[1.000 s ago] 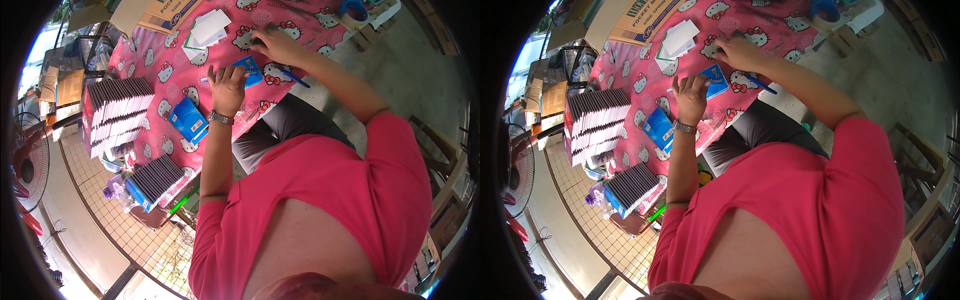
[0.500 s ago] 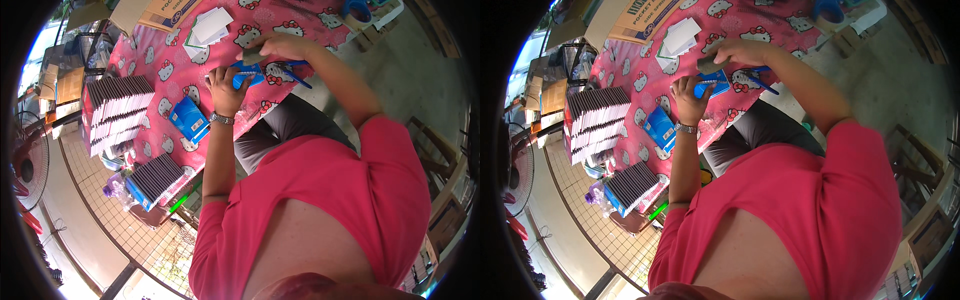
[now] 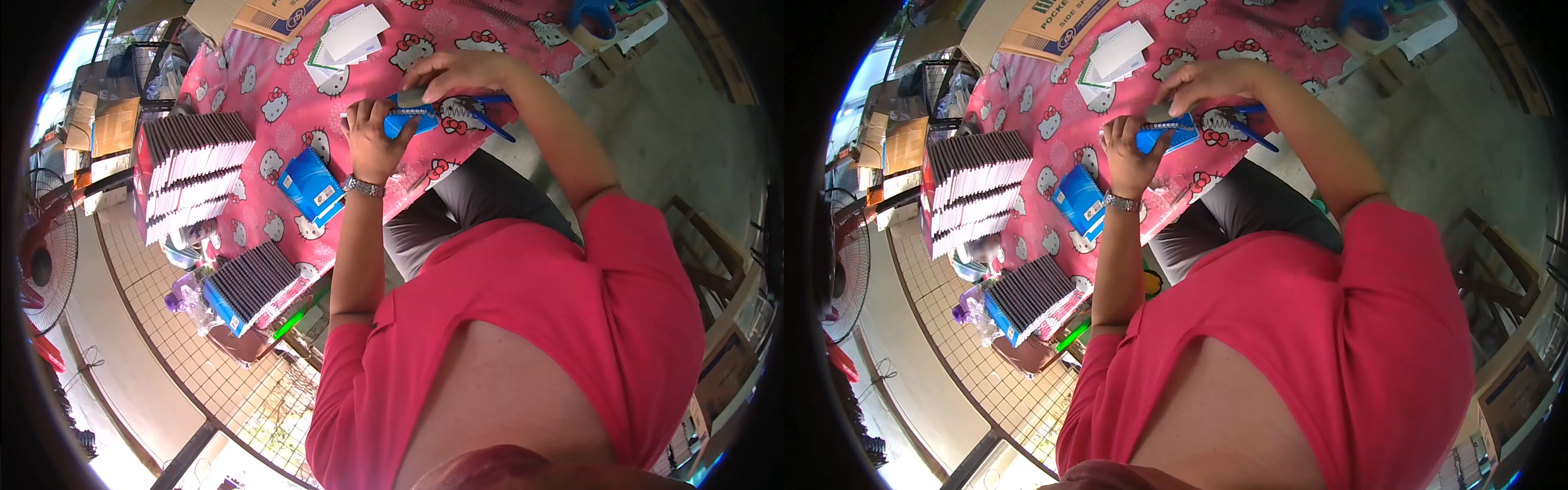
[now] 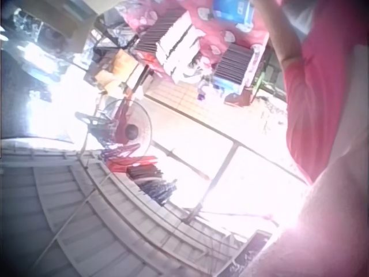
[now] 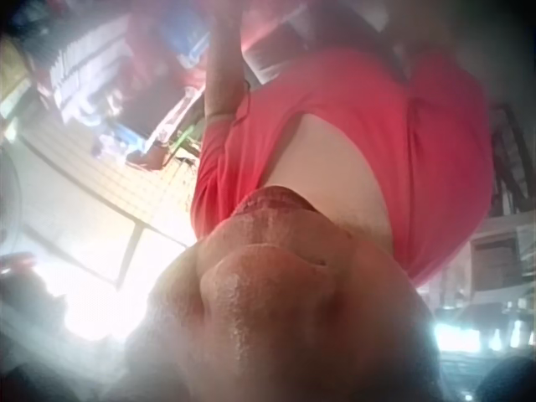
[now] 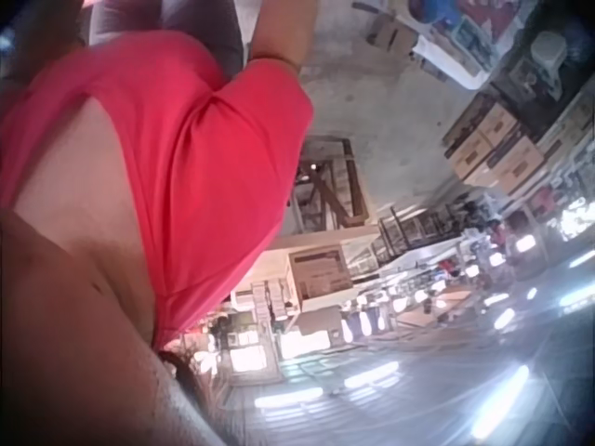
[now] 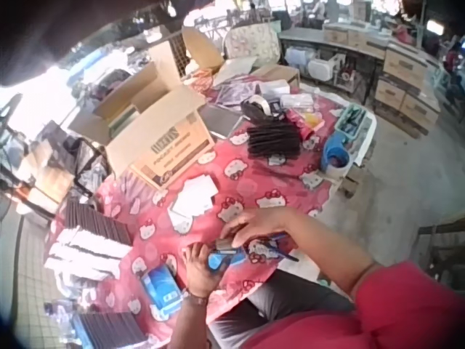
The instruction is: The person assembles blue notepads by hand, inserting paper sheets and a cover into a binding spiral and stacking the finished products on a table.
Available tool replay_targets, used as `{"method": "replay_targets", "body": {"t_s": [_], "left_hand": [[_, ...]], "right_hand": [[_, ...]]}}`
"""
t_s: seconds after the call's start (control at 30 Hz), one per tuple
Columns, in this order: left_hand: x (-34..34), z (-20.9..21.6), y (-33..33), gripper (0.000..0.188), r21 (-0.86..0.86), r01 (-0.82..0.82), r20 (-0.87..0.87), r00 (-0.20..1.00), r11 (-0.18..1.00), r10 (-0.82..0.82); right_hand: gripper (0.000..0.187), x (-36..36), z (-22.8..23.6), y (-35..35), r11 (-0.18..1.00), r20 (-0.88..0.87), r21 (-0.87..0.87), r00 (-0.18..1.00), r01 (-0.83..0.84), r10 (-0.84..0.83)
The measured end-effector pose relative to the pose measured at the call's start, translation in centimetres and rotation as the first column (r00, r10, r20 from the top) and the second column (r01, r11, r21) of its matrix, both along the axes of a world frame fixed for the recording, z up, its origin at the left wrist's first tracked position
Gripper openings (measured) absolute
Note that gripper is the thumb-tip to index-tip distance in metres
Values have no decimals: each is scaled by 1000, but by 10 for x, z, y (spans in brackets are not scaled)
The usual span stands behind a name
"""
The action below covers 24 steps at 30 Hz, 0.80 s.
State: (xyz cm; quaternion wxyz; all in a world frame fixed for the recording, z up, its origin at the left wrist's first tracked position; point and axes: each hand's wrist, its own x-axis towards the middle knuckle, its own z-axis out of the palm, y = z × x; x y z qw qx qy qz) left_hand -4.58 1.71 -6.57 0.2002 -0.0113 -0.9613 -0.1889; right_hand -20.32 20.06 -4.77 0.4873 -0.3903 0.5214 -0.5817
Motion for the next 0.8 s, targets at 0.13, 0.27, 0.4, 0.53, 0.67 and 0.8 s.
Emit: {"method": "replay_targets", "body": {"t_s": [0.13, 0.27, 0.4, 0.53, 0.67, 0.8], "left_hand": [[3, -2, -7, 42, 37, 4, -17, 1000, 999, -3], [1, -2, -18, 40, 82, 23, -40, 999, 996, -20], [3, 1, -33, 33, 64, -5, -23, 1000, 998, 6], [0, 3, -43, 33, 186, 58, -4, 998, 981, -58], [2, 3, -49, 32, 273, 35, 78, 995, 961, -59], [2, 1, -50, 30, 345, 21, 108, 992, 938, -61]], "right_hand": [[47, -1, 0, -9, 993, -4, 112, 999, 41, -41], [49, -3, 3, -21, 978, -268, 208, 961, -6, 63], [48, -4, -9, -28, 999, 10, -23, 999, -41, 41], [50, -13, -14, -42, 997, -144, 69, 989, -31, 41], [51, -8, -7, -44, 990, -133, 139, 991, -16, 35], [52, -3, -3, -41, 999, 120, -7, 992, -39, 40]]}}
